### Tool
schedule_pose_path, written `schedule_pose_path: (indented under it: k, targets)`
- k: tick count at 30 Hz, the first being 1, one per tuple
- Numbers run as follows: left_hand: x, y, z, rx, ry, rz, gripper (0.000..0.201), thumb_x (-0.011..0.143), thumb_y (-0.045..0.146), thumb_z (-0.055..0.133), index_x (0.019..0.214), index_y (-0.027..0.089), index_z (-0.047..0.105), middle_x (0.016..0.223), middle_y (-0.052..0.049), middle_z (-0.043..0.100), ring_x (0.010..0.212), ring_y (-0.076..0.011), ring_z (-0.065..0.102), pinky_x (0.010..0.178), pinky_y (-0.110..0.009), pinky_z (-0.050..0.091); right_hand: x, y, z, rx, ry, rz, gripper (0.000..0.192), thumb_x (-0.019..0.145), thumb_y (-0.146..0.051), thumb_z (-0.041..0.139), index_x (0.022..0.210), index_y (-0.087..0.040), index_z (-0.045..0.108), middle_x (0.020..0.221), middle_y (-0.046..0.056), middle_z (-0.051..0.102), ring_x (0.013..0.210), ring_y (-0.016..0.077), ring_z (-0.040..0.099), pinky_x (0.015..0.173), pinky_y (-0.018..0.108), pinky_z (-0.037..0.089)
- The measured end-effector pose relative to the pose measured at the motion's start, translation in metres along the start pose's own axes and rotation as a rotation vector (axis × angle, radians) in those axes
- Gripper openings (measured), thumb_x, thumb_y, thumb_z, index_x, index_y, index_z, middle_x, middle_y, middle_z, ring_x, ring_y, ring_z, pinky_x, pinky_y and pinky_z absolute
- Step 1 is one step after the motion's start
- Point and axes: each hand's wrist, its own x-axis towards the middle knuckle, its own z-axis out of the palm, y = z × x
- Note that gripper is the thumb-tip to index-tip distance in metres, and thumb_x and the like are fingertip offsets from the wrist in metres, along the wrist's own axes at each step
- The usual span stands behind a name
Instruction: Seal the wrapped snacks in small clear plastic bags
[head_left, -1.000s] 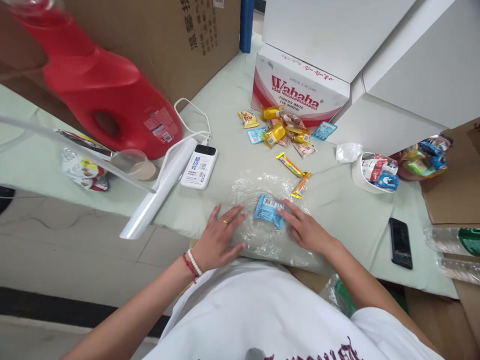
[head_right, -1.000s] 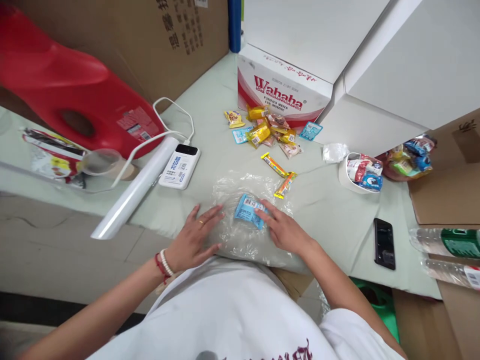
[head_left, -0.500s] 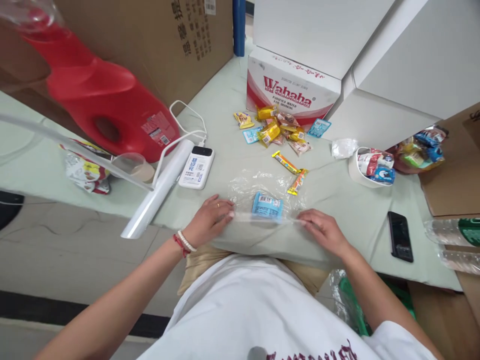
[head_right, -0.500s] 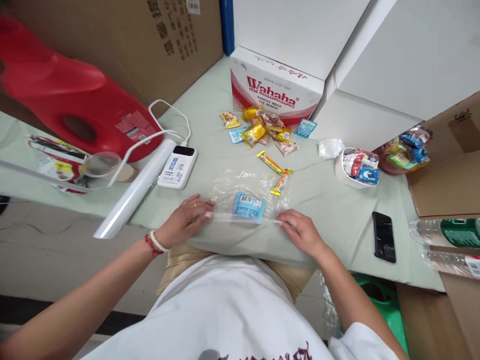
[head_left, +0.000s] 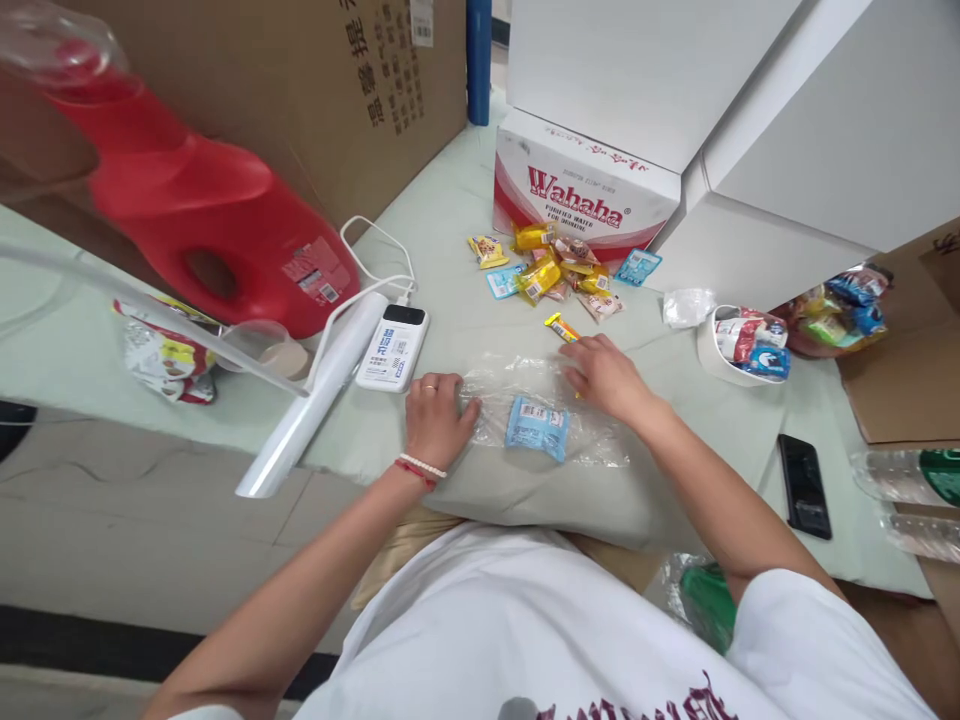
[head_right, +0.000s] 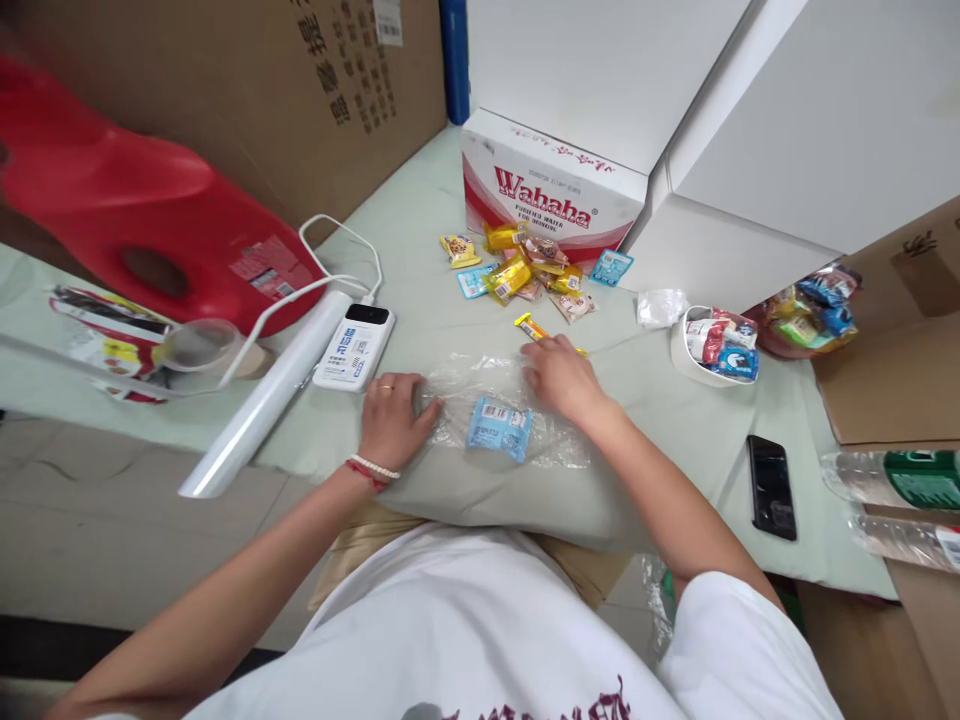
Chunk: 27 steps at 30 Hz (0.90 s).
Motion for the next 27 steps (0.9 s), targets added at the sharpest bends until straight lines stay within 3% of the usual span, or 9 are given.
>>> schedule_pose_path:
  k: [3,5,9,12,15,19,22,24,27]
  targets:
    - [0.002,0.005,-0.002,-0.003,-0.007,-0.055,0.059,0.091,0.044,0.062,0.140,0.012,0.055,0.132,-0.021,0.060,0.124,-0.0382,0.053,0.105,-0.051,0.044,0.033,-0.022,0.014,-0.002,-0.103,-0.070,0.061,0.096,-0.030,0.063,0.153,-0.011,0.049,0.140,0.019,0.063,0.134,0.0326,0.050,0.108,0.040,0.042]
    - [0.005,0.009,-0.003,0.027,-0.051,-0.096,0.064,0.090,0.045,0.064,0.144,0.012,0.052,0.133,-0.020,0.061,0.125,-0.0397,0.053,0.104,-0.052,0.044,0.050,-0.030,0.021,-0.021,-0.185,-0.004,0.065,0.090,-0.027,0.071,0.150,-0.008,0.053,0.132,0.022,0.067,0.129,0.0343,0.054,0.103,0.040,0.044]
    - [0.011,0.015,-0.005,0.041,-0.129,-0.161,0.044,0.091,0.044,0.064,0.126,0.017,0.066,0.124,-0.017,0.064,0.122,-0.0397,0.053,0.101,-0.052,0.043,0.058,-0.033,0.013,0.107,-0.281,0.084,0.030,0.091,-0.014,0.064,0.119,-0.012,0.075,0.103,0.012,0.077,0.097,0.0234,0.067,0.085,0.029,0.044]
    - [0.012,0.016,-0.004,-0.010,-0.134,-0.185,0.023,0.090,0.042,0.065,0.096,0.021,0.072,0.115,-0.013,0.064,0.118,-0.0377,0.054,0.097,-0.050,0.044,0.041,-0.037,-0.003,0.163,-0.195,0.016,0.027,0.094,-0.012,0.059,0.112,-0.016,0.078,0.095,0.008,0.076,0.089,0.0198,0.066,0.080,0.027,0.042]
    - [0.010,0.016,-0.002,-0.039,-0.104,-0.172,0.017,0.089,0.038,0.066,0.085,0.021,0.069,0.112,-0.012,0.064,0.115,-0.0363,0.054,0.095,-0.049,0.043,0.005,-0.050,-0.007,0.037,-0.157,-0.150,0.031,0.098,-0.014,0.054,0.117,-0.021,0.078,0.096,0.009,0.073,0.094,0.0222,0.063,0.078,0.028,0.041]
    - [0.007,0.011,-0.001,-0.080,-0.086,-0.128,0.011,0.087,0.030,0.064,0.090,0.021,0.070,0.116,-0.012,0.065,0.116,-0.0364,0.053,0.094,-0.049,0.043,-0.048,-0.067,0.016,-0.153,-0.244,-0.327,0.048,0.098,-0.011,0.053,0.140,-0.029,0.067,0.103,0.011,0.067,0.094,0.0246,0.058,0.072,0.031,0.041]
    - [0.005,0.002,-0.007,-0.139,-0.078,-0.085,0.011,0.084,0.024,0.063,0.092,0.021,0.071,0.118,-0.013,0.066,0.117,-0.0358,0.054,0.095,-0.048,0.044,-0.074,-0.071,0.036,-0.195,-0.219,-0.329,0.063,0.095,-0.006,0.053,0.153,-0.028,0.055,0.109,0.013,0.064,0.099,0.0272,0.054,0.073,0.032,0.043]
    - [0.004,-0.003,-0.015,-0.236,-0.081,-0.054,0.009,0.084,0.023,0.061,0.088,0.021,0.069,0.109,-0.011,0.067,0.107,-0.0314,0.059,0.092,-0.044,0.046,-0.082,-0.069,0.046,-0.175,-0.182,-0.303,0.065,0.095,-0.004,0.052,0.156,-0.027,0.052,0.109,0.013,0.063,0.100,0.0277,0.053,0.074,0.033,0.044]
    - [0.000,0.003,-0.031,-0.532,-0.159,-0.068,0.008,0.087,0.027,0.057,0.084,0.022,0.061,0.078,-0.002,0.064,0.075,-0.0209,0.061,0.074,-0.034,0.048,-0.085,-0.065,0.057,-0.106,-0.117,-0.302,0.061,0.097,-0.004,0.050,0.154,-0.025,0.054,0.105,0.012,0.061,0.098,0.0268,0.050,0.078,0.034,0.046]
